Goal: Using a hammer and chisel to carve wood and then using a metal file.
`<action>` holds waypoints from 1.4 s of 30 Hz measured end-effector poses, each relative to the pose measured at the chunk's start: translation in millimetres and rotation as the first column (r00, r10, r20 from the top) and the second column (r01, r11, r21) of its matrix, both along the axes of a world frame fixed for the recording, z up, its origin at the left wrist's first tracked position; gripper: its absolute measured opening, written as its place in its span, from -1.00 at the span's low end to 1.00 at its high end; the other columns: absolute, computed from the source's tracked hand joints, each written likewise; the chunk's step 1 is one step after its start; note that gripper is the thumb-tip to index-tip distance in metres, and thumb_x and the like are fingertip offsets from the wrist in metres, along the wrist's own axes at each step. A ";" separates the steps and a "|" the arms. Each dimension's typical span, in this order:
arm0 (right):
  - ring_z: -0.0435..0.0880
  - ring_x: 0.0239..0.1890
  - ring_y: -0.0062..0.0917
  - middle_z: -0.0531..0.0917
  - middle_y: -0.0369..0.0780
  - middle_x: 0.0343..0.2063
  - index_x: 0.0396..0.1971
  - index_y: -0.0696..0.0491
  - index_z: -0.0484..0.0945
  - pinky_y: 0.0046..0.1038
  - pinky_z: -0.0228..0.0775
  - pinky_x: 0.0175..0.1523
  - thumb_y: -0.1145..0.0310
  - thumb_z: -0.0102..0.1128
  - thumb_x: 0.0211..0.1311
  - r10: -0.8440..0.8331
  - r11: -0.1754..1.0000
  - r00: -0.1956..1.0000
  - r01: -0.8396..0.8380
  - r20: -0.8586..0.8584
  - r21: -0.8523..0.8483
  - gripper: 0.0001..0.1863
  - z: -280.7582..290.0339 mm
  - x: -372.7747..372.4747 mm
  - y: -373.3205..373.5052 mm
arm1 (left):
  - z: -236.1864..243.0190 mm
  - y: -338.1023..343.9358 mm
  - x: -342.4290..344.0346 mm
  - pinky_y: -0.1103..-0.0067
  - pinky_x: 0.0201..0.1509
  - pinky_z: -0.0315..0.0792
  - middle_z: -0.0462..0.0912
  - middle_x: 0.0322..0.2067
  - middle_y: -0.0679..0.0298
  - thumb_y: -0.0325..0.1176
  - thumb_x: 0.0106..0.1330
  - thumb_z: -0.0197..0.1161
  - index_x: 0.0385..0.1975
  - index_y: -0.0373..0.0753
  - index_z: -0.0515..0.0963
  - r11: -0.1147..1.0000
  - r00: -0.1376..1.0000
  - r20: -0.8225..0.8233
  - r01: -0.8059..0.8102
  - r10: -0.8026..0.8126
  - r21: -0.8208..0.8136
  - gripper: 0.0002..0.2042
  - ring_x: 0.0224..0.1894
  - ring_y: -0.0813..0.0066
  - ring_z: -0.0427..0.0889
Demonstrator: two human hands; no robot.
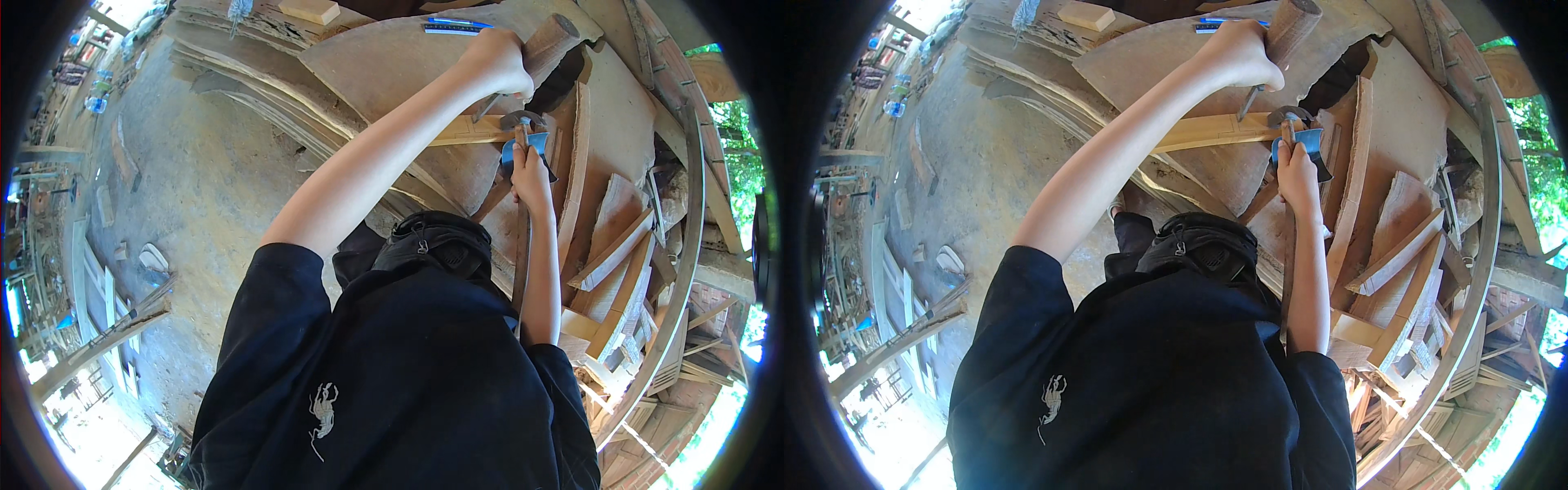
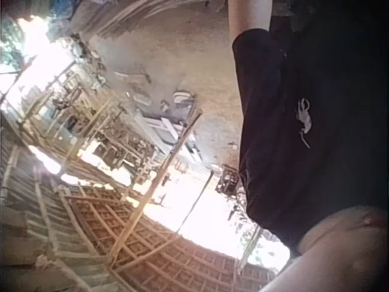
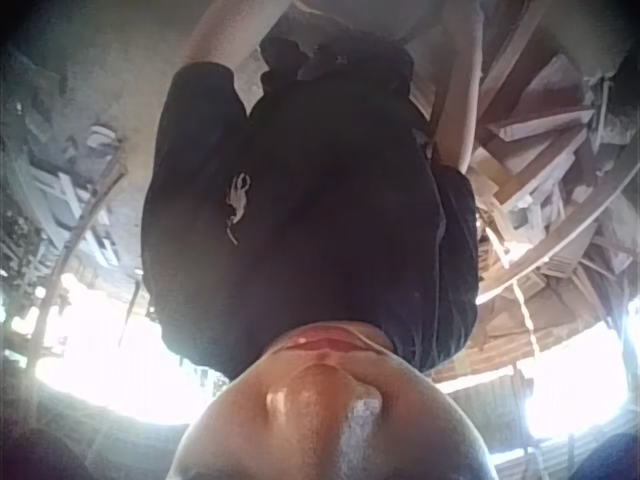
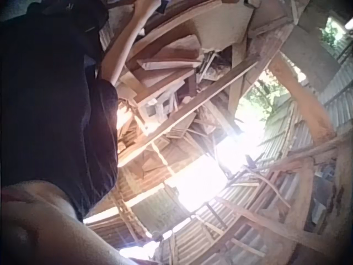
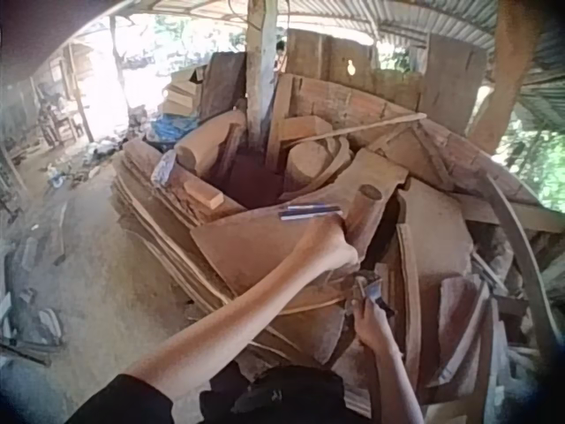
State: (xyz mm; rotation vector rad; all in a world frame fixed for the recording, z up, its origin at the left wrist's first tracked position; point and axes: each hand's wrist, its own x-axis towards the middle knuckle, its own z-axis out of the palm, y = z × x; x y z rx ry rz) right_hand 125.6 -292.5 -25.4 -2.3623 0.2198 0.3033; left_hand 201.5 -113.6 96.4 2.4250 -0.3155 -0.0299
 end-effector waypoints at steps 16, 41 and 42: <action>0.30 -0.83 -0.73 0.33 -0.38 -0.78 -0.42 0.07 0.39 -0.63 0.12 -0.75 0.02 -0.22 0.29 -0.016 0.998 0.961 -0.002 0.275 0.065 -0.60 199.2 11.3 -11.5 | -4.5 13.1 -3.6 0.51 -0.27 0.45 0.61 -0.50 0.06 -0.29 -0.37 0.36 -0.53 -0.29 0.59 0.988 0.998 -0.047 -0.048 0.042 -0.147 -0.68 -0.39 0.25 0.60; 0.20 -0.88 -0.79 0.23 -0.42 -0.81 -0.42 0.07 0.35 -0.67 0.04 -0.78 -0.06 -0.12 0.22 0.221 0.973 0.927 -0.186 0.303 -0.141 -0.56 305.5 -11.1 28.6 | -26.5 -7.6 -17.0 0.46 -0.25 0.46 0.61 -0.50 0.00 -0.21 -0.27 0.36 -0.56 -0.31 0.58 0.934 0.982 -0.006 -0.181 0.188 -0.307 -0.68 -0.40 0.19 0.61; 0.20 -0.88 -0.79 0.22 -0.42 -0.81 -0.40 0.07 0.35 -0.68 0.04 -0.78 -0.06 -0.13 0.23 0.199 0.979 0.903 -0.162 0.381 -0.127 -0.57 327.1 -24.4 19.9 | -21.1 -19.3 -19.8 0.48 -0.30 0.45 0.61 -0.54 0.07 -0.19 -0.16 0.38 -0.50 -0.32 0.56 0.897 0.996 -0.013 -0.090 0.094 -0.433 -0.67 -0.47 0.30 0.61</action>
